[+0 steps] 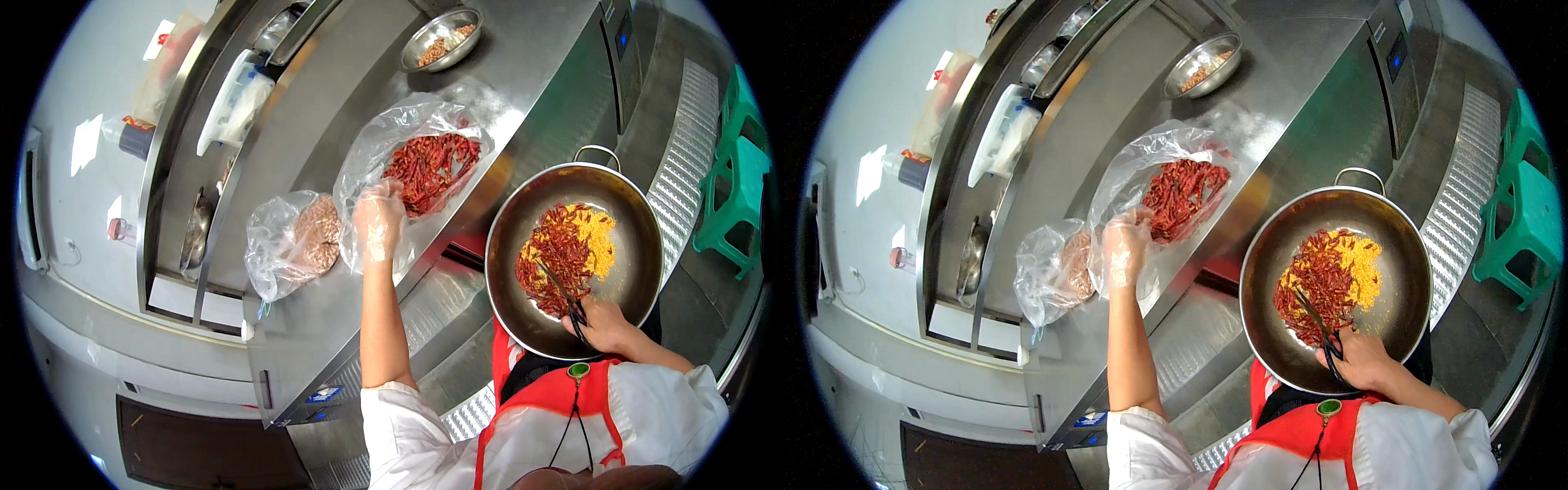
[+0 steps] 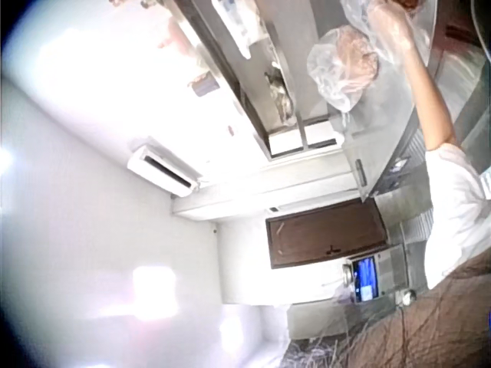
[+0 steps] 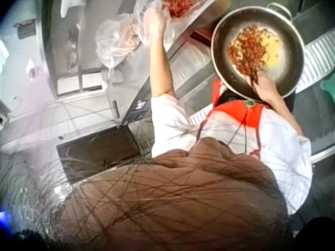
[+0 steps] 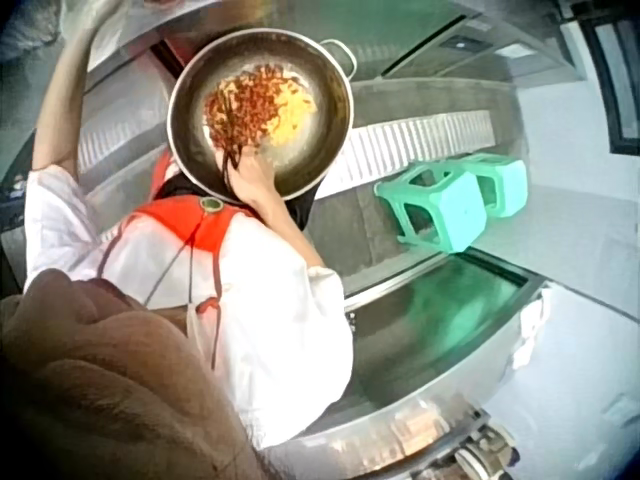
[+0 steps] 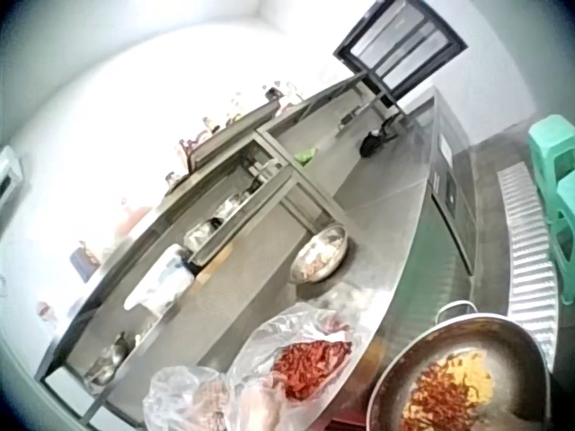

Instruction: The person cuts dried red chilies into a large metal bowl containing yellow food ingredients using scissors.

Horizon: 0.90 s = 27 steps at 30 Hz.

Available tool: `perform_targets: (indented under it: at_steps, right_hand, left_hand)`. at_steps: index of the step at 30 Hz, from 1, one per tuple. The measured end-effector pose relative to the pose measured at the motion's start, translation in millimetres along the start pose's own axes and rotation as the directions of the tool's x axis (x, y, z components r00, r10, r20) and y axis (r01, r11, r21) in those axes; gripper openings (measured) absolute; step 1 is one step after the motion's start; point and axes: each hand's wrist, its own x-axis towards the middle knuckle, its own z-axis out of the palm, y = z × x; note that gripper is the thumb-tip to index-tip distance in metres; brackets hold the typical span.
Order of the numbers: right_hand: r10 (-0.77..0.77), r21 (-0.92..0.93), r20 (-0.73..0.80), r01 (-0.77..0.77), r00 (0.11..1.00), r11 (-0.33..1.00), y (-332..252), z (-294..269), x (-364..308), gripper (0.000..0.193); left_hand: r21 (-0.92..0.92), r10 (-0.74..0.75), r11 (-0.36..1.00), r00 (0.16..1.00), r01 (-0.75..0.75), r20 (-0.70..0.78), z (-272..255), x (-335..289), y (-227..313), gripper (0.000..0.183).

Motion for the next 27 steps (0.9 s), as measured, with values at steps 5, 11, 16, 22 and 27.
perform_targets:
  at_steps: [5, 11, 16, 22, 27]
  right_hand:
    - [0.013, -0.018, -0.001, -0.013, 1.0, 1.0, 4, 2, 2, 0.058]
    - [-0.014, -0.027, -0.011, 0.014, 1.0, 1.0, 4, 3, 2, 0.056]
    - [-0.012, -0.021, -0.003, 0.012, 1.0, 1.0, 1, 2, 2, 0.057]
    - [0.029, -0.027, 0.027, -0.028, 0.999, 0.999, 4, -2, 1, 0.059]
    - [0.007, -0.045, 0.041, -0.005, 0.999, 0.999, -3, 2, 3, 0.06]
  left_hand:
    - [0.094, -0.196, 0.978, 0.971, 0.185, 0.133, 18, 35, 27, 0.024]
    - [0.144, -0.284, 0.957, 0.916, 0.252, 0.283, 49, 65, 25, 0.03]
    - [0.275, -0.226, 0.951, 0.921, 0.138, 0.318, 60, 77, 7, 0.033]
    - [0.409, -0.114, 0.909, 0.9, -0.076, 0.42, 14, 74, 43, 0.027]
    - [-0.417, -0.223, 0.888, 0.975, 0.195, -0.017, 47, 75, -33, 0.012]
